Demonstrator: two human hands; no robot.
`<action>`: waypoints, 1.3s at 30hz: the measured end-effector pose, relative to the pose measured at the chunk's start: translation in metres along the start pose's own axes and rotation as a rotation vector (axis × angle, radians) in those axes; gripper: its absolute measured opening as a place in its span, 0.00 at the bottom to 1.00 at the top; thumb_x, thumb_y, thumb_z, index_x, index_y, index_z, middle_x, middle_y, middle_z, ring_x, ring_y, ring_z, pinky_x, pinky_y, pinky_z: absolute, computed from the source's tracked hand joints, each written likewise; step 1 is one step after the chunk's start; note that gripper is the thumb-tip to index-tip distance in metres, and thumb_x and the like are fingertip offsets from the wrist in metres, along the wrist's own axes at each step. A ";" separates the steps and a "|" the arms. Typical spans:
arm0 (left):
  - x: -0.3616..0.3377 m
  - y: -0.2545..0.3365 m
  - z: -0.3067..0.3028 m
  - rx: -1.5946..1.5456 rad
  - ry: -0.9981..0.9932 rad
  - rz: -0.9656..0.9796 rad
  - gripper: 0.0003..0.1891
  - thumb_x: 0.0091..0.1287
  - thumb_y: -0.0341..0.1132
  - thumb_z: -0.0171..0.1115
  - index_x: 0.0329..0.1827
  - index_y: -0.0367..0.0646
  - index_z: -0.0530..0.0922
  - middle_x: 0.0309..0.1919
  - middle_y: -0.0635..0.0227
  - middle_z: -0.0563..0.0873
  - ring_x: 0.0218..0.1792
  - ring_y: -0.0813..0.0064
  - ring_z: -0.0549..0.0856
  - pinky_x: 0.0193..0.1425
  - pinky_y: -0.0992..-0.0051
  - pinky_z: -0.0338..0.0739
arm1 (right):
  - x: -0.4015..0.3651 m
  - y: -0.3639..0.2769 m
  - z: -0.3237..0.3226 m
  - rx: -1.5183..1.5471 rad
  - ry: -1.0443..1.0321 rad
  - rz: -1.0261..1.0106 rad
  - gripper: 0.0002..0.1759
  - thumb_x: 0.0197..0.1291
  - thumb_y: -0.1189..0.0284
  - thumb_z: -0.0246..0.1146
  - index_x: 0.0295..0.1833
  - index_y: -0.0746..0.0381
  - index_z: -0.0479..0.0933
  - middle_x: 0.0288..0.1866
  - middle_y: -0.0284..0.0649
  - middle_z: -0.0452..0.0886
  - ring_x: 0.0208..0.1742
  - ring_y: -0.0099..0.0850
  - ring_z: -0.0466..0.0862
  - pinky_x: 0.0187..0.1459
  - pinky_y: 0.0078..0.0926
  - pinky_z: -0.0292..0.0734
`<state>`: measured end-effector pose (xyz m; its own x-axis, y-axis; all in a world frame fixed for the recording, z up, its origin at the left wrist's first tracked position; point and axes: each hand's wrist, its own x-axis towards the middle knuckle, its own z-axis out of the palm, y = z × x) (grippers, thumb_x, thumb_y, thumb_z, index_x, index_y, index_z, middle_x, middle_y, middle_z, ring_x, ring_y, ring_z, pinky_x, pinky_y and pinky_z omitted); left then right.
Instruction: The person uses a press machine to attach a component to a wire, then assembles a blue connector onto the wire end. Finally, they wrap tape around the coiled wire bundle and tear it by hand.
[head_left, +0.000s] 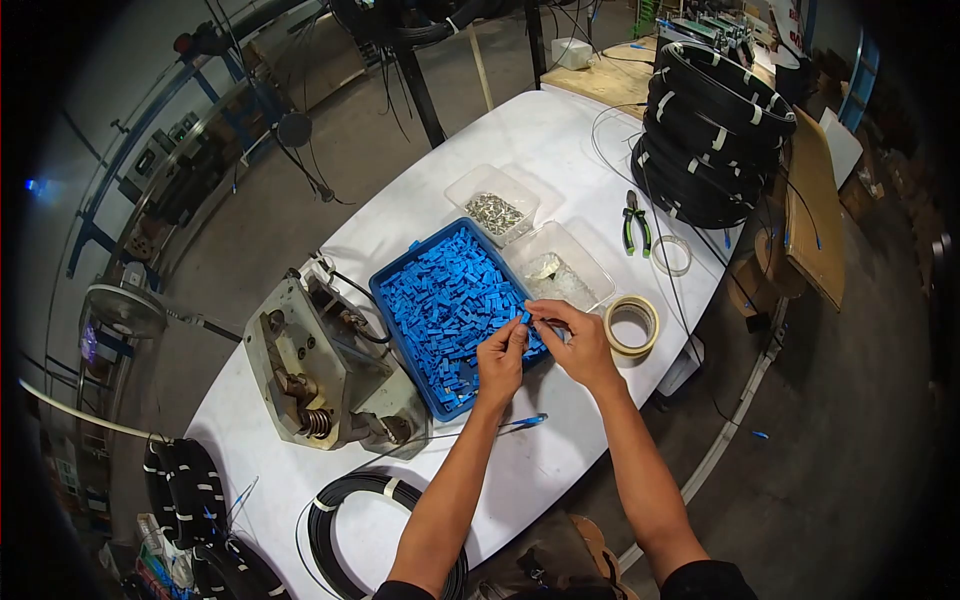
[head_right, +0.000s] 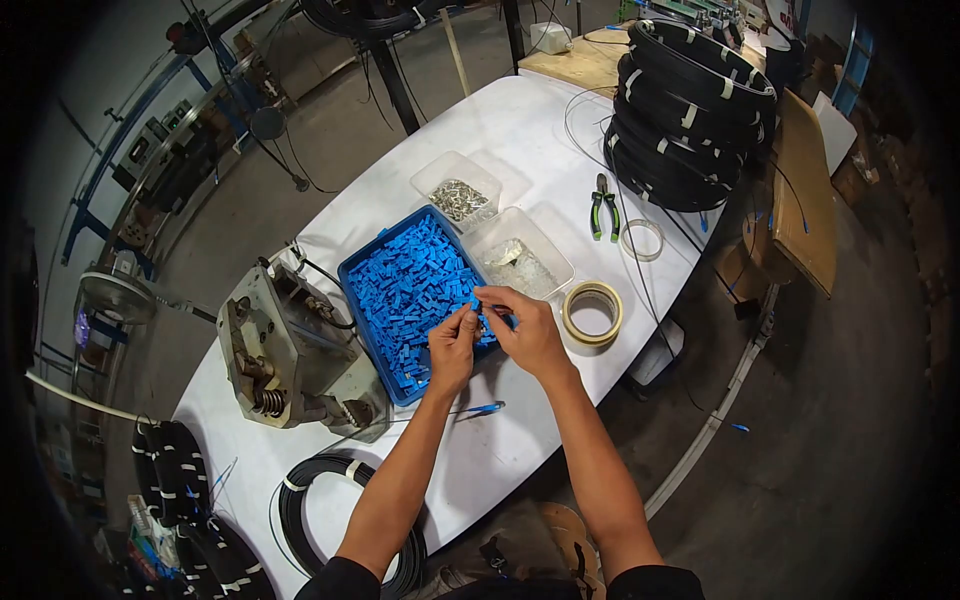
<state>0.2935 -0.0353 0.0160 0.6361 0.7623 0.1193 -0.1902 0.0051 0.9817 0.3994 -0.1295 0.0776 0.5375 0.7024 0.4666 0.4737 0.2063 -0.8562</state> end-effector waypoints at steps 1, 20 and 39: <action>0.000 -0.001 -0.001 0.002 -0.015 -0.005 0.15 0.76 0.36 0.60 0.58 0.34 0.82 0.29 0.77 0.80 0.30 0.87 0.73 0.34 0.83 0.68 | -0.002 0.001 0.003 0.057 0.029 0.037 0.17 0.61 0.82 0.64 0.56 0.66 0.80 0.46 0.47 0.87 0.45 0.35 0.89 0.45 0.28 0.84; -0.006 0.002 0.001 0.066 -0.086 0.078 0.12 0.78 0.30 0.53 0.51 0.32 0.82 0.37 0.75 0.86 0.36 0.88 0.79 0.41 0.85 0.75 | -0.014 -0.002 0.032 -0.157 0.247 0.097 0.16 0.60 0.74 0.71 0.52 0.68 0.82 0.39 0.46 0.87 0.35 0.33 0.88 0.37 0.27 0.82; -0.005 0.008 0.006 0.052 -0.016 0.077 0.11 0.76 0.27 0.55 0.51 0.31 0.83 0.36 0.68 0.88 0.36 0.84 0.82 0.40 0.81 0.78 | -0.012 0.000 0.050 -0.052 0.365 0.349 0.17 0.63 0.64 0.69 0.40 0.71 0.84 0.35 0.50 0.87 0.31 0.38 0.86 0.34 0.31 0.79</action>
<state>0.2931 -0.0432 0.0242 0.6328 0.7490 0.1962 -0.1995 -0.0871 0.9760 0.3579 -0.1036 0.0605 0.8745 0.4373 0.2095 0.2513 -0.0392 -0.9671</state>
